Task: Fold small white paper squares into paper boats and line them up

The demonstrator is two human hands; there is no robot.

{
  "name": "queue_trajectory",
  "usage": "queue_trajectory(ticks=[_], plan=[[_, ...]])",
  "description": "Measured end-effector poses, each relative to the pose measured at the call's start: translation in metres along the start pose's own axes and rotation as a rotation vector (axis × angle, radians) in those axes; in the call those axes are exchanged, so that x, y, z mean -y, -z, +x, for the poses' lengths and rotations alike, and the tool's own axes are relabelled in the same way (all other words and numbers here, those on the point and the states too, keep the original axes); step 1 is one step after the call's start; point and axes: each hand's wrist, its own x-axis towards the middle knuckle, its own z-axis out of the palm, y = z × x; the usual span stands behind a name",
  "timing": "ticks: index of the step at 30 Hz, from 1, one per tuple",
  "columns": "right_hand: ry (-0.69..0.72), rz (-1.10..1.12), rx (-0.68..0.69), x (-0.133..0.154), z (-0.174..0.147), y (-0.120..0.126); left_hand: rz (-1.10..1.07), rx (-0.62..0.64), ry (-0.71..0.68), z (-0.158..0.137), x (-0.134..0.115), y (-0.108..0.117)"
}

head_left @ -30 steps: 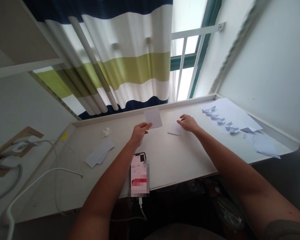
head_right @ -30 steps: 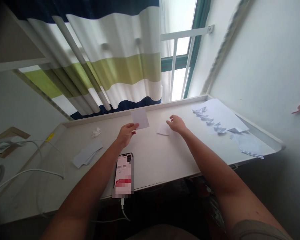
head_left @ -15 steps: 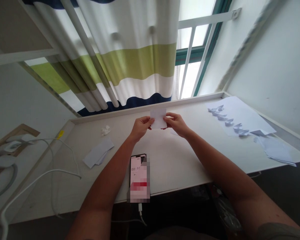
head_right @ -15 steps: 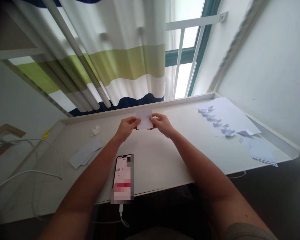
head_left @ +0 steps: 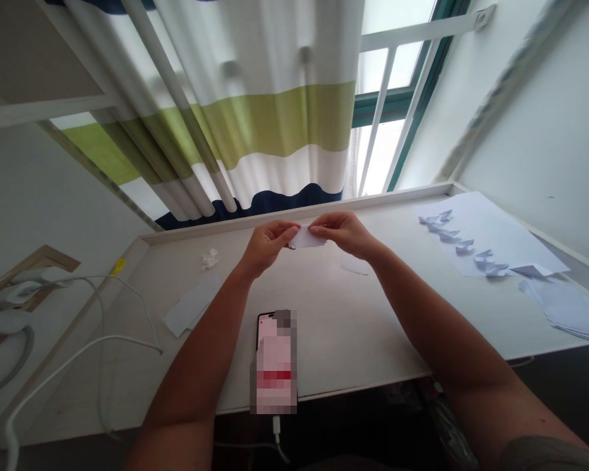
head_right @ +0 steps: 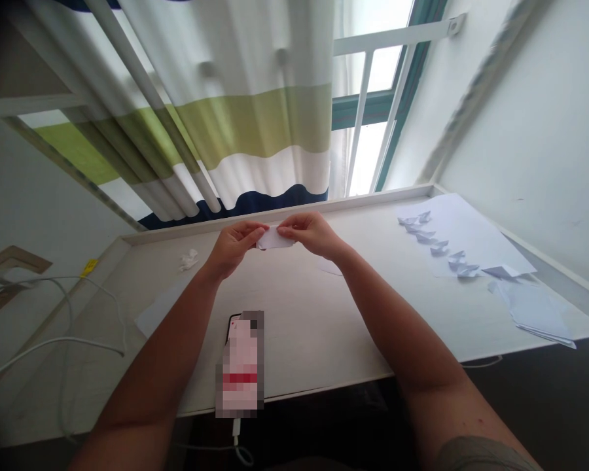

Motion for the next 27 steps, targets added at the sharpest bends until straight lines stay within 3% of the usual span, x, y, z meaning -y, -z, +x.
queue_trajectory(ticks=[3, 12, 19, 27], plan=[[0.035, -0.050, -0.026, 0.009, -0.005, 0.000, 0.042, 0.027, -0.012, -0.005, -0.008, -0.002], [0.052, -0.123, 0.076, 0.043, 0.011, 0.013, 0.067, -0.027, -0.039, -0.003, -0.023, -0.003], [-0.014, -0.077, 0.098, 0.039, 0.008, 0.002, 0.065, -0.068, -0.069, -0.003, -0.026, -0.001], [-0.043, -0.057, 0.197, 0.031, 0.007, 0.002, 0.127, 0.029, 0.077, -0.008, -0.029, 0.011]])
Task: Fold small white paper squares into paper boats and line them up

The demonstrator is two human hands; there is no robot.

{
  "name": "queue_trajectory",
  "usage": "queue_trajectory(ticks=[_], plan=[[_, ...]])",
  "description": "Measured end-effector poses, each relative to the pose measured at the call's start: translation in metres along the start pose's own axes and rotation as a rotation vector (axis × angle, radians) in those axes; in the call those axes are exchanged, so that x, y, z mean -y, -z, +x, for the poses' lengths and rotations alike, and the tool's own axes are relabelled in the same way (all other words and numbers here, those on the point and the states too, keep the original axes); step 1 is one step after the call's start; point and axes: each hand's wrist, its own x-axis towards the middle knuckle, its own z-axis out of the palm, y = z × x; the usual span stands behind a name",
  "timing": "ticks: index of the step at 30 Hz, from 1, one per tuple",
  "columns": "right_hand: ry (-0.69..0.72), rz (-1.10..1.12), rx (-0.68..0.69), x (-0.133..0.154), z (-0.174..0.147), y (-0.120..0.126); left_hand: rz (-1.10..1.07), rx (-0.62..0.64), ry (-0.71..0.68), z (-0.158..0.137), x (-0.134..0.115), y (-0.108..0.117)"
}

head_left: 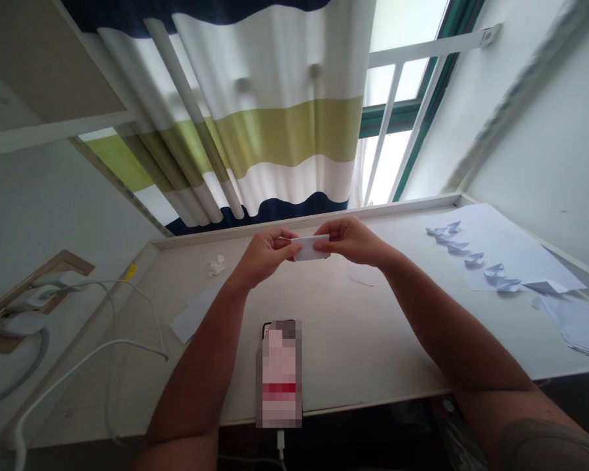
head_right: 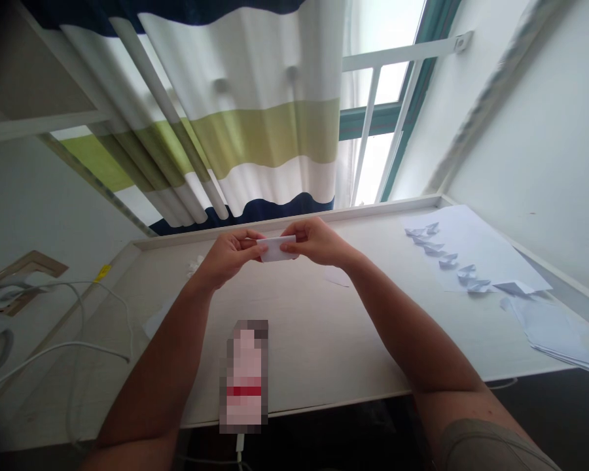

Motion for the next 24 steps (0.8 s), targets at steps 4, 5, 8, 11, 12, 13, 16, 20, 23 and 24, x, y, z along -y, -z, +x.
queue_trajectory(ticks=[4, 5, 8, 11, 12, 13, 16, 20, 23, 24], plan=[[-0.038, -0.036, 0.027, -0.002, -0.001, 0.002, 0.000, 0.035, 0.044, -0.003, -0.003, 0.002], [-0.053, -0.045, 0.046, -0.002, -0.001, 0.003, 0.006, 0.054, 0.062, -0.004, -0.004, 0.002], [-0.100, -0.067, 0.112, -0.004, -0.003, 0.005, 0.022, 0.135, 0.124, -0.007, -0.008, 0.004], [-0.131, -0.081, 0.155, -0.005, -0.003, 0.008, 0.008, 0.192, 0.158, -0.008, -0.010, 0.005], [-0.140, -0.084, 0.158, -0.005, -0.003, 0.009, 0.001, 0.202, 0.159, -0.007, -0.010, 0.006], [-0.148, -0.085, 0.156, -0.005, -0.003, 0.010, -0.006, 0.207, 0.158, -0.007, -0.009, 0.006], [-0.169, -0.066, 0.127, -0.009, -0.004, 0.010, -0.043, 0.192, 0.154, -0.005, 0.000, 0.003], [-0.168, 0.105, -0.036, -0.027, -0.013, -0.005, -0.155, -0.020, 0.106, -0.013, 0.025, -0.011], [-0.172, 0.223, -0.125, -0.048, -0.025, -0.025, -0.205, -0.114, 0.106, -0.026, 0.048, -0.025], [-0.176, 0.249, -0.152, -0.054, -0.029, -0.032, -0.214, -0.146, 0.106, -0.031, 0.055, -0.029]])
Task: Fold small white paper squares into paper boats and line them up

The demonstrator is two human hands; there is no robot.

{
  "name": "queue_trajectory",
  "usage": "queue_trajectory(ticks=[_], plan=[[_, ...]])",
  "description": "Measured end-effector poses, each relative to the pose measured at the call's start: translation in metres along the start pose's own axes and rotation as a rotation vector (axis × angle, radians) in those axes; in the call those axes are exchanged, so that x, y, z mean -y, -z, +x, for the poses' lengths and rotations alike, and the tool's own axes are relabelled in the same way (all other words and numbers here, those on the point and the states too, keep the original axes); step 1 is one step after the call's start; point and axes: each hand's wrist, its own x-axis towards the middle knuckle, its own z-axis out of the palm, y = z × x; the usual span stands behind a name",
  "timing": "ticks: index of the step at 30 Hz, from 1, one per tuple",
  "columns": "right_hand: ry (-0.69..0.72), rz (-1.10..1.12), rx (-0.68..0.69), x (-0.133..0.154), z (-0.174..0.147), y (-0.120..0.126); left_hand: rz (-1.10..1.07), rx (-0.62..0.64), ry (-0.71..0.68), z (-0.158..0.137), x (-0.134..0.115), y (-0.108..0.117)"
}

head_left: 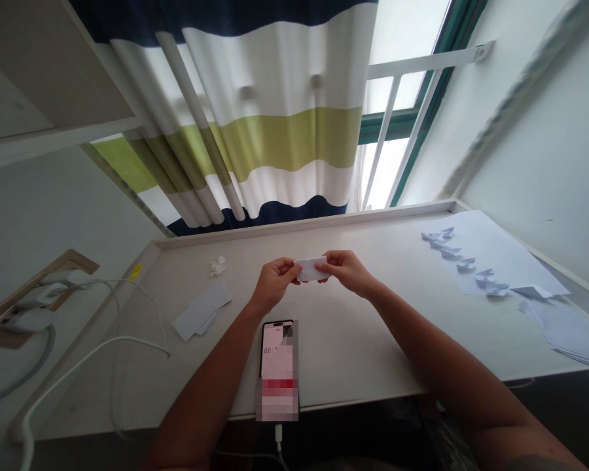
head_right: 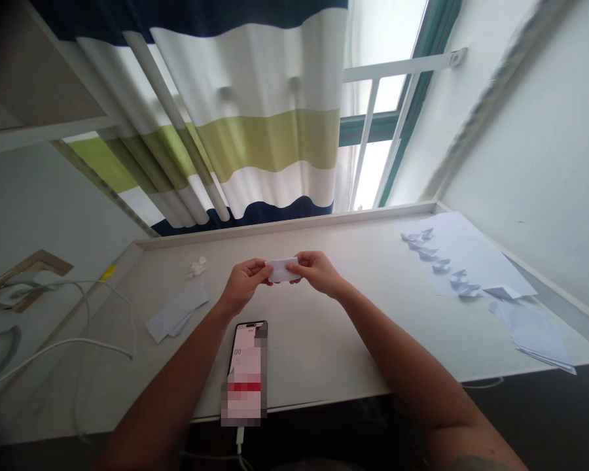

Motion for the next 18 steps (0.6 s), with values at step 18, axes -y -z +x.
queue_trajectory(ticks=[18], plan=[[0.097, -0.025, -0.035, -0.017, -0.014, -0.008, 0.023, -0.053, -0.100, -0.017, 0.021, -0.009]])
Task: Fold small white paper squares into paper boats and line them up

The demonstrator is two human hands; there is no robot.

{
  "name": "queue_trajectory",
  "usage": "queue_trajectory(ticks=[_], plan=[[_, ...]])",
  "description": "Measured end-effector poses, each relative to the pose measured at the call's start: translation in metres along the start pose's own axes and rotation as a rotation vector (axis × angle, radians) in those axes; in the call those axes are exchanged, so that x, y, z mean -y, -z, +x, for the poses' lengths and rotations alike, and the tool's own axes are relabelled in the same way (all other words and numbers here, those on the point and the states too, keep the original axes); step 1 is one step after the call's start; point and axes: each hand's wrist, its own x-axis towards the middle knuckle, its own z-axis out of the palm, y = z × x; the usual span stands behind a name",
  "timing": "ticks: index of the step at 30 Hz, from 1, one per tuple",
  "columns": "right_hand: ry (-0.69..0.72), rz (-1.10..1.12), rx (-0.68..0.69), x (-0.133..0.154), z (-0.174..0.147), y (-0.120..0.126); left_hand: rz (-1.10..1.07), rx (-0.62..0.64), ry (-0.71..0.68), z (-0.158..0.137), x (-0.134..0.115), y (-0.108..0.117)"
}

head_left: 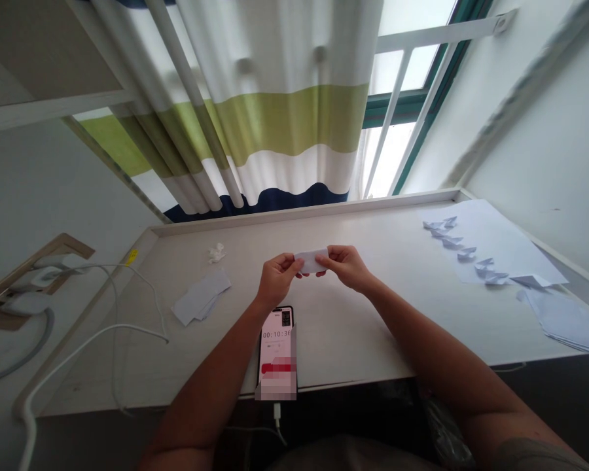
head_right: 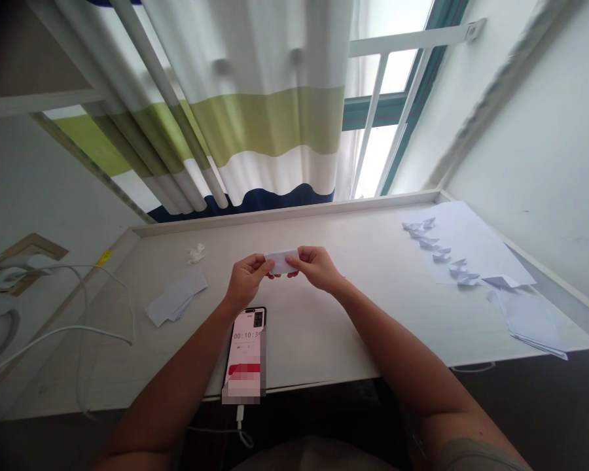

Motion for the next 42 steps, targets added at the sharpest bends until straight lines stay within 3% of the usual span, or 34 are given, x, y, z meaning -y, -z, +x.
queue_trajectory(ticks=[8, 18, 24, 27, 30, 32, 34, 37, 40, 42], plan=[[-0.009, -0.031, -0.062, -0.006, 0.002, 0.000, 0.095, 0.082, 0.015, -0.002, -0.002, 0.003], [0.059, -0.156, -0.059, -0.008, -0.001, -0.005, 0.115, -0.011, -0.021, -0.003, -0.003, 0.001], [0.016, -0.307, -0.038, -0.003, 0.000, 0.001, 0.130, -0.021, -0.022, -0.001, -0.001, 0.003], [0.067, -0.304, -0.155, -0.007, 0.001, -0.005, 0.055, 0.017, 0.027, 0.000, 0.002, 0.000], [0.055, -0.073, -0.296, -0.013, 0.001, -0.018, 0.032, 0.047, 0.070, 0.000, 0.005, -0.003], [-0.002, 0.034, -0.240, -0.015, 0.000, -0.024, 0.053, -0.026, 0.039, 0.001, 0.006, -0.002], [-0.032, -0.018, -0.126, -0.013, -0.001, -0.023, 0.076, -0.069, 0.005, 0.002, 0.005, 0.002], [-0.011, -0.062, -0.022, -0.007, -0.003, -0.015, 0.104, 0.090, 0.036, 0.003, 0.001, 0.010], [-0.045, -0.037, 0.090, -0.005, -0.003, -0.006, 0.121, 0.107, 0.021, 0.003, -0.003, 0.013], [-0.045, -0.021, 0.093, -0.006, -0.003, -0.004, 0.123, 0.094, 0.013, 0.003, -0.003, 0.012]])
